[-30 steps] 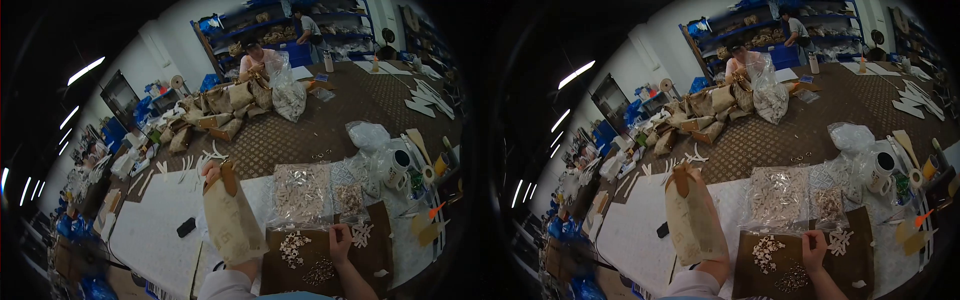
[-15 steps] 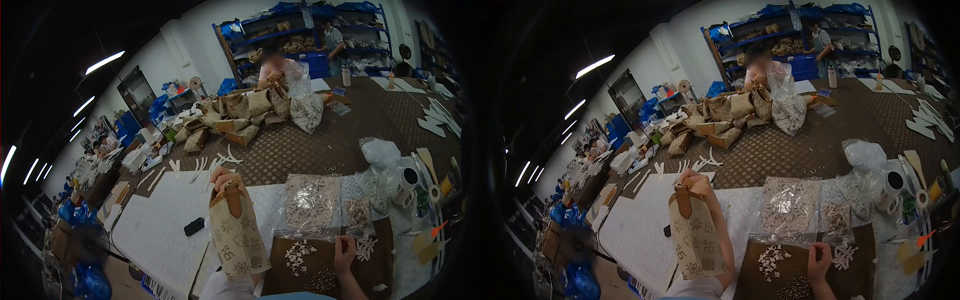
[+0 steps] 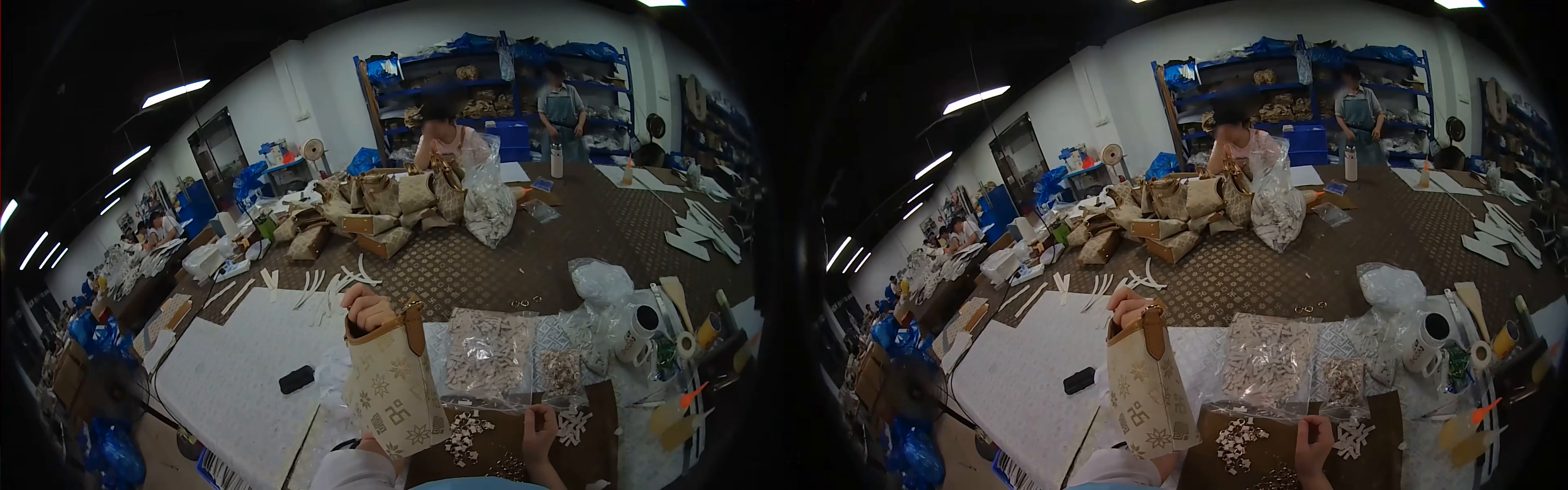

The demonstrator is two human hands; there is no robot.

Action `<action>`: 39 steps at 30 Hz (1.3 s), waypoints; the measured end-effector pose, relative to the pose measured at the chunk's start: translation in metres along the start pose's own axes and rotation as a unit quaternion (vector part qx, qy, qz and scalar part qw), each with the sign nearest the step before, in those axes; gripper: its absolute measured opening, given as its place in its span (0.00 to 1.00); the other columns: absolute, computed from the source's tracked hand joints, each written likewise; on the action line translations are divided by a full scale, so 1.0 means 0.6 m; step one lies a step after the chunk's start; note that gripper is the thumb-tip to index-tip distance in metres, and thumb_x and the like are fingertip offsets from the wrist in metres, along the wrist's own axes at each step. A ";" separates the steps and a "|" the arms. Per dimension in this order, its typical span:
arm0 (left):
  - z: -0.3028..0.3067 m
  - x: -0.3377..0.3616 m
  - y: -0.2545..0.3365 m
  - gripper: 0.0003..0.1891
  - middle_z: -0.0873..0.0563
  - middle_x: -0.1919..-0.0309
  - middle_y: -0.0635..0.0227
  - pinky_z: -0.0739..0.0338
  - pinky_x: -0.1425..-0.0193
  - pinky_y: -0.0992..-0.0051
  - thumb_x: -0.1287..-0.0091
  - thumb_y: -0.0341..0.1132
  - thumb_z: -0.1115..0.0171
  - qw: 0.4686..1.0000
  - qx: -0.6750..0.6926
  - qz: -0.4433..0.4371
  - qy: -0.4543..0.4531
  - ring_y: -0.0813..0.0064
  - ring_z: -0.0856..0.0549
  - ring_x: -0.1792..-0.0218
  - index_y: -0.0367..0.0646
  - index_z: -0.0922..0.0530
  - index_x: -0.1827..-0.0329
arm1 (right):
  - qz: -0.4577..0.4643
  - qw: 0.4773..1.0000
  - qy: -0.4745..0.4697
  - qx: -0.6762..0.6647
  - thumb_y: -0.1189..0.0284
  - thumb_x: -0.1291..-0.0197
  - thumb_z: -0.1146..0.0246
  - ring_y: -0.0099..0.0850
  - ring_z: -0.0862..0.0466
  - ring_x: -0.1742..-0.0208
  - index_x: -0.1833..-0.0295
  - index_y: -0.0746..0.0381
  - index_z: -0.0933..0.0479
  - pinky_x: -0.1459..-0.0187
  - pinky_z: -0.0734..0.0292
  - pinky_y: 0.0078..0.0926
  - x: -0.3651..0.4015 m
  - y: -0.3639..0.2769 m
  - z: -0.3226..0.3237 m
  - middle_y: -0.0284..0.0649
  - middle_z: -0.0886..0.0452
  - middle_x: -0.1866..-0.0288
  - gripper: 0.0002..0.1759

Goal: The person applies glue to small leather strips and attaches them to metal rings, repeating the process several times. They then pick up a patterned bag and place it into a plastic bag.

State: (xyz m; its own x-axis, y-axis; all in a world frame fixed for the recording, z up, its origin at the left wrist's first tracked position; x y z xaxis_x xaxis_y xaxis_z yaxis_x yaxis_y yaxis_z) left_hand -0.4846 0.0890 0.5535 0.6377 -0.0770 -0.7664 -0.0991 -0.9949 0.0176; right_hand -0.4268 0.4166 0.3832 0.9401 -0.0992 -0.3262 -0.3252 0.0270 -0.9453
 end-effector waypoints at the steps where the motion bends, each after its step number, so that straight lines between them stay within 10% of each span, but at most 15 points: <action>1: 0.002 0.001 0.000 0.10 0.29 0.82 0.83 0.38 0.80 0.86 0.28 0.40 0.49 1.000 -0.001 0.001 -0.001 0.92 0.31 0.83 0.46 0.29 0.67 | -0.005 1.000 0.002 -0.004 0.77 0.38 0.41 0.19 0.28 0.71 0.62 0.65 0.28 0.69 0.32 0.18 0.000 0.003 0.001 0.33 0.28 0.68 0.03; 12: 0.004 -0.009 -0.007 0.12 0.30 0.84 0.82 0.41 0.84 0.86 0.28 0.41 0.48 0.970 -0.234 0.024 0.064 0.93 0.31 0.86 0.44 0.29 0.68 | -0.024 0.999 0.013 -0.023 0.76 0.38 0.41 0.19 0.27 0.71 0.62 0.65 0.27 0.69 0.31 0.18 0.002 0.023 0.002 0.34 0.27 0.68 0.03; 20: -0.014 -0.057 -0.076 0.14 0.27 0.82 0.80 0.47 0.82 0.88 0.25 0.39 0.52 0.689 -0.683 0.056 0.235 0.94 0.37 0.87 0.39 0.24 0.64 | -0.021 0.998 0.007 -0.054 0.77 0.38 0.39 0.16 0.29 0.72 0.62 0.64 0.26 0.71 0.33 0.16 0.000 0.007 0.002 0.32 0.27 0.69 0.03; 24: 0.026 -0.191 -0.006 0.14 0.28 0.83 0.78 0.43 0.80 0.83 0.24 0.36 0.54 0.581 -0.765 -0.226 0.160 0.90 0.36 0.85 0.37 0.25 0.65 | 0.011 1.000 -0.002 -0.024 0.78 0.39 0.38 0.16 0.30 0.73 0.62 0.64 0.26 0.72 0.34 0.16 -0.002 0.005 0.006 0.31 0.27 0.71 0.03; 28: 0.058 -0.270 0.115 0.14 0.26 0.76 0.69 0.35 0.73 0.77 0.24 0.39 0.56 0.399 -0.851 -0.322 0.115 0.81 0.31 0.80 0.37 0.28 0.49 | 0.012 0.999 0.017 -0.034 0.78 0.39 0.38 0.17 0.30 0.73 0.61 0.64 0.25 0.72 0.34 0.16 -0.001 0.014 0.003 0.31 0.28 0.71 0.03; 30: 0.063 -0.229 0.105 0.20 0.24 0.59 0.62 0.28 0.58 0.70 0.25 0.40 0.56 0.301 -0.865 -0.228 0.330 0.74 0.24 0.64 0.37 0.37 0.35 | 0.026 0.999 0.030 -0.018 0.78 0.40 0.38 0.17 0.30 0.73 0.62 0.65 0.25 0.71 0.33 0.16 -0.004 0.003 0.004 0.32 0.28 0.71 0.03; 32: 0.080 -0.160 0.068 0.19 0.23 0.55 0.62 0.27 0.54 0.72 0.25 0.38 0.54 0.260 -0.898 -0.240 0.260 0.73 0.22 0.57 0.37 0.35 0.37 | 0.026 0.999 0.037 -0.021 0.78 0.40 0.38 0.17 0.29 0.72 0.61 0.65 0.24 0.70 0.32 0.16 -0.006 -0.006 0.007 0.32 0.26 0.70 0.03; 36: 0.103 0.034 -0.058 0.09 0.18 0.53 0.64 0.27 0.51 0.78 0.31 0.26 0.48 0.417 -0.893 -0.022 0.167 0.74 0.19 0.54 0.37 0.24 0.50 | 0.024 0.998 0.044 -0.027 0.78 0.40 0.37 0.18 0.27 0.72 0.61 0.65 0.24 0.70 0.32 0.16 -0.008 -0.010 0.006 0.33 0.25 0.69 0.04; 39: 0.048 0.147 -0.165 0.09 0.18 0.64 0.61 0.25 0.57 0.75 0.37 0.20 0.48 0.311 -0.942 0.007 0.125 0.69 0.18 0.62 0.36 0.24 0.57 | 0.033 0.998 0.044 -0.031 0.77 0.40 0.37 0.18 0.28 0.73 0.60 0.65 0.24 0.71 0.32 0.16 -0.009 -0.002 0.008 0.34 0.25 0.68 0.04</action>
State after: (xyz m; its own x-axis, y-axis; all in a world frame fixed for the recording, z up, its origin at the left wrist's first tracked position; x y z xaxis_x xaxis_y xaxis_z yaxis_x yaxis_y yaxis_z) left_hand -0.4405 0.1826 0.4655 0.7105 0.1487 -0.6878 0.3701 0.7524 0.5450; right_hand -0.4312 0.4218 0.3860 0.9048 -0.1855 -0.3834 -0.3945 -0.0255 -0.9186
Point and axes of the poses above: each hand's wrist, its own x-axis away from the middle knuckle, its own z-axis out of the back of the hand, y = z × x, the point moved 3 cm from there along -x, towards the middle knuckle
